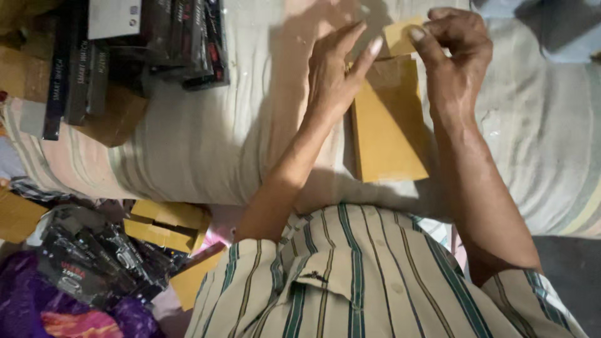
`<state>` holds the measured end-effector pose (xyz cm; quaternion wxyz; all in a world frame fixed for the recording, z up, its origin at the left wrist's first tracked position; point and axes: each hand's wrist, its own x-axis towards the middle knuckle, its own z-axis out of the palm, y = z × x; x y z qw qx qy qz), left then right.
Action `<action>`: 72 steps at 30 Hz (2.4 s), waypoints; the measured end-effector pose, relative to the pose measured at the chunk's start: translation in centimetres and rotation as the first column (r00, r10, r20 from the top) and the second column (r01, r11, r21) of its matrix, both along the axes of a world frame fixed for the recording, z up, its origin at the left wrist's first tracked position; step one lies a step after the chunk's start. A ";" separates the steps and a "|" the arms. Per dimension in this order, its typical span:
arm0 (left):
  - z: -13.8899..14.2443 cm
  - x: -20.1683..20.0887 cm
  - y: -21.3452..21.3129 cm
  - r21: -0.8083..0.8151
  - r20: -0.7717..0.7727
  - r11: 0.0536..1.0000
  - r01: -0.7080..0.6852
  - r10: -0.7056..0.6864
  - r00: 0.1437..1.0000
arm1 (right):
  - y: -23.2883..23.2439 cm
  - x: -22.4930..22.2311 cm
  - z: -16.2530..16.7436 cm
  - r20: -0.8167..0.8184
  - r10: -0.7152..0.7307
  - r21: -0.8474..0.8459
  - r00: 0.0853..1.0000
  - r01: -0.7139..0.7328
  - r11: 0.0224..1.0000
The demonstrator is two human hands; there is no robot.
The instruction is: The person sits on the floor and packs smart watch retail boxes into small yellow cardboard shipping boxes, folds the flaps closed, and seals each box using a hand-held tape dispenser, setting finished boxes aside with other packed boxes.
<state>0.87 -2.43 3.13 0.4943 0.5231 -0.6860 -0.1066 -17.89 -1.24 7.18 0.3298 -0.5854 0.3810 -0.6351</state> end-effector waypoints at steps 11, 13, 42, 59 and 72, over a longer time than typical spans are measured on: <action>-6.8 -0.6 -0.1 -0.050 0.342 0.988 -0.149 0.157 0.927 | 9.4 0.8 -2.2 0.140 -0.195 0.297 0.971 0.147 0.944; -6.7 -0.7 0.7 0.131 0.086 0.990 0.046 -0.058 0.995 | 11.6 1.9 -3.9 0.201 -0.163 0.305 0.966 0.097 0.947; 5.8 -2.7 8.3 -0.372 0.050 0.901 0.222 -0.219 0.974 | 10.7 1.7 6.8 0.195 0.009 0.125 0.981 -0.034 0.992; 8.8 -0.5 10.1 -0.159 0.338 0.906 0.392 -0.323 0.884 | 10.8 0.2 6.4 0.181 -0.002 0.296 0.983 -0.052 0.954; 11.2 1.7 8.0 0.012 0.393 0.976 0.218 -0.205 0.896 | 6.6 1.6 -2.6 0.020 -0.075 0.449 0.997 0.058 0.892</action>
